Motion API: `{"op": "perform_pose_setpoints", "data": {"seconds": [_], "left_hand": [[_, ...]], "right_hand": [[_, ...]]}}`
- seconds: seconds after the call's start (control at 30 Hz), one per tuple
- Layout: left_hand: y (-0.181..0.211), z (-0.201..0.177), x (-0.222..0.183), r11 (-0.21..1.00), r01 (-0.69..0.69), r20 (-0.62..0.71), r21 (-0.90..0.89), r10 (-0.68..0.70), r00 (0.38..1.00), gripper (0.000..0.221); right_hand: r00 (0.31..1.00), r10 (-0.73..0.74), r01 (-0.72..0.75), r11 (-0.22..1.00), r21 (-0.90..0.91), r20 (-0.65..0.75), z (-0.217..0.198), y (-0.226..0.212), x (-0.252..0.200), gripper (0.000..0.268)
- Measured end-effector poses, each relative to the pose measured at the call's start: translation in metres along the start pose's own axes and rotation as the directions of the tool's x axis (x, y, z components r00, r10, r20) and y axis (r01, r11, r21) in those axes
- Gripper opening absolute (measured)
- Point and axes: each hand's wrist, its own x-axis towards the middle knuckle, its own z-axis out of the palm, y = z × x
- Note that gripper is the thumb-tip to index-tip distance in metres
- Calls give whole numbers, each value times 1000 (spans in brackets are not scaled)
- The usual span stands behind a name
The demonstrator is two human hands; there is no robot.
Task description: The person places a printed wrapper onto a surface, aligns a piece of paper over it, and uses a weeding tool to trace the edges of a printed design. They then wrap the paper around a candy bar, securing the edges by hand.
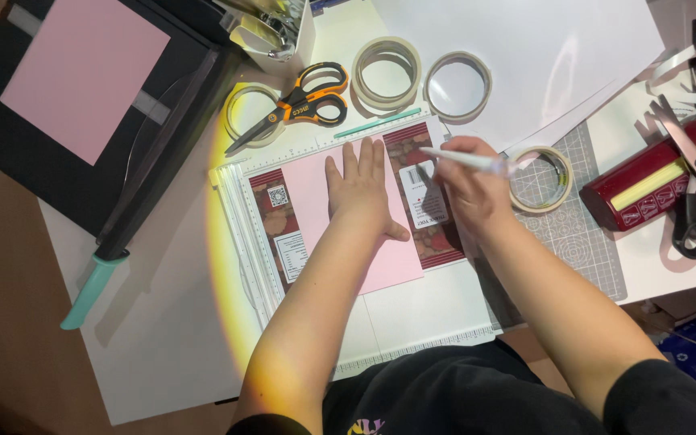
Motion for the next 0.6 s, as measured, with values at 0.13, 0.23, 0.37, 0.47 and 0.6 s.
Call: {"op": "perform_pose_setpoints", "data": {"seconds": [0.13,0.23,0.37,0.47,0.6], "left_hand": [[-1,-1,-1,1000,2,4,-27,-2,1000,152],[-2,1,2,999,-1,-6,-34,0,1000,152],[-3,4,6,1000,-5,9,-20,5,1000,153],[-2,5,7,1000,-5,15,-17,5,1000,154],[-3,4,7,1000,-11,11,-28,11,1000,154]], "right_hand": [[988,-88,76,992,-99,-130,16,20,21,12],[984,-144,98,932,-349,-107,19,27,28,16],[988,-147,80,783,-617,-57,20,28,27,20],[984,-181,134,737,-662,-2,26,28,26,18],[960,-274,228,662,-714,53,27,34,28,17]]}}
